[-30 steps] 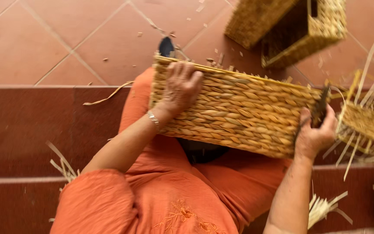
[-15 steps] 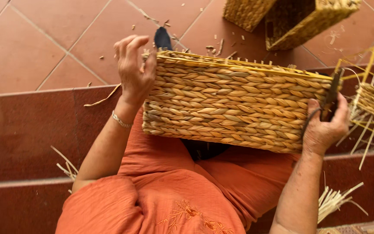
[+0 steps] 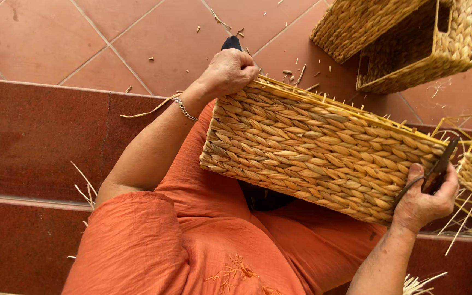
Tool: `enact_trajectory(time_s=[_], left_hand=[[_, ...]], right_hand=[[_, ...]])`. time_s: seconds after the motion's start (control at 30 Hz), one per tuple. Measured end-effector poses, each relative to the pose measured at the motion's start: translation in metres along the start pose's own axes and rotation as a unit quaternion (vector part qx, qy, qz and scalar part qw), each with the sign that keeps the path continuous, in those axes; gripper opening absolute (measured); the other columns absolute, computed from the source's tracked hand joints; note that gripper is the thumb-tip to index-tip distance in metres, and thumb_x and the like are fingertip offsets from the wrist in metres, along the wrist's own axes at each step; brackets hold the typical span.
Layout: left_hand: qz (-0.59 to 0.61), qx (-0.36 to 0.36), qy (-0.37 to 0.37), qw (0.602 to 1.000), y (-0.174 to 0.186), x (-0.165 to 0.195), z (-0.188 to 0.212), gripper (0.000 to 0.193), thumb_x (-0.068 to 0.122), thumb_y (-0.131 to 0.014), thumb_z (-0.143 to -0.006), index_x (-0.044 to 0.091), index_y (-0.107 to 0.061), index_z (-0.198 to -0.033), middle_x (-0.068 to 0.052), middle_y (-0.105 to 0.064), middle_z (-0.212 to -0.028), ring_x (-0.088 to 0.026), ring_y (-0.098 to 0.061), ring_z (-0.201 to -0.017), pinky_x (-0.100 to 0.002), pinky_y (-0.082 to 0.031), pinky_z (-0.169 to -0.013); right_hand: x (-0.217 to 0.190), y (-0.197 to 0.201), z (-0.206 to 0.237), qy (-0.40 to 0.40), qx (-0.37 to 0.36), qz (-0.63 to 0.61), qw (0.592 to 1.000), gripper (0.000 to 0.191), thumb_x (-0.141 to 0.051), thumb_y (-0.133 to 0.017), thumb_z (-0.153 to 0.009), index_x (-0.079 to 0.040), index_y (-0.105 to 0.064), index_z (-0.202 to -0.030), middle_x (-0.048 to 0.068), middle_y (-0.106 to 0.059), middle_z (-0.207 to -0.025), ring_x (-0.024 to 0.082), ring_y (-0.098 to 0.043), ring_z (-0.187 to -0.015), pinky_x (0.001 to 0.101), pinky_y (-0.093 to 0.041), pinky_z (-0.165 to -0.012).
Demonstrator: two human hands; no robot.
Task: The person trims excess woven fibers from a rectangular basket using scissors. They rotate the basket to access different edges and continue cutting protruding strands along the rim and sides.
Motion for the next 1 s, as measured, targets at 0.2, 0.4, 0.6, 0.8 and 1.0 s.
enact_trajectory(time_s=[0.2, 0.4, 0.6, 0.8, 1.0], left_hand=[[0.200, -0.038, -0.005, 0.979, 0.011, -0.004, 0.010, 0.026, 0.019, -0.065, -0.096, 0.002, -0.068, -0.116, -0.005, -0.075, -0.088, -0.012, -0.070, -0.080, -0.031, -0.060, -0.075], [0.394, -0.084, -0.071, 0.913, 0.020, -0.005, 0.029, 0.079, 0.003, -0.069, -0.088, -0.001, -0.028, -0.156, -0.007, -0.070, -0.091, -0.012, -0.068, -0.086, -0.026, -0.059, -0.081], [0.415, -0.078, -0.039, 0.905, 0.018, -0.014, 0.015, 0.080, 0.003, -0.076, -0.083, -0.002, -0.036, -0.152, -0.007, -0.073, -0.091, -0.012, -0.069, -0.084, -0.027, -0.059, -0.080], [0.030, 0.121, -0.117, 0.985, 0.026, -0.016, 0.032, 0.046, 0.029, -0.081, -0.088, 0.005, -0.061, -0.123, -0.005, -0.074, -0.096, -0.022, -0.065, -0.097, -0.046, -0.041, -0.092], [0.136, 0.142, -0.169, 0.966, 0.013, -0.024, 0.036, 0.020, 0.026, -0.074, -0.094, 0.007, -0.071, -0.094, -0.003, -0.068, -0.091, -0.022, -0.056, -0.094, -0.036, -0.047, -0.084]], right_hand=[[0.008, -0.001, -0.002, 0.022, 0.006, 0.043, 0.999, 0.052, -0.038, -0.073, -0.102, 0.003, -0.063, -0.133, 0.012, -0.068, -0.122, 0.026, -0.068, -0.112, 0.0364, -0.057, -0.100], [-0.037, 0.011, -0.022, 0.036, 0.044, 0.144, 0.988, 0.060, -0.050, -0.075, -0.105, 0.004, -0.066, -0.131, 0.013, -0.059, -0.108, 0.024, -0.061, -0.095, 0.0356, -0.054, -0.084], [-0.163, -0.028, -0.071, 0.019, -0.194, -0.035, 0.980, 0.067, -0.061, -0.067, -0.104, 0.000, -0.064, -0.131, 0.005, -0.057, -0.103, 0.013, -0.059, -0.086, 0.0267, -0.054, -0.069], [-0.297, -0.105, -0.094, 0.101, -0.407, 0.073, 0.905, 0.059, -0.055, -0.076, -0.082, -0.019, -0.072, -0.129, 0.008, -0.061, -0.081, 0.023, -0.063, -0.072, 0.0409, -0.051, -0.069], [-0.348, -0.142, -0.108, 0.108, -0.481, 0.192, 0.848, 0.061, -0.068, -0.068, -0.080, -0.030, -0.071, -0.128, 0.007, -0.068, -0.092, 0.030, -0.068, -0.091, 0.0514, -0.050, -0.085]])
Point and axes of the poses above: each hand's wrist, its own z-axis away from the middle knuckle, its own y-axis out of the back of the hand, x = y × z, the point moved 7 cm from there along -z, towards the middle knuckle
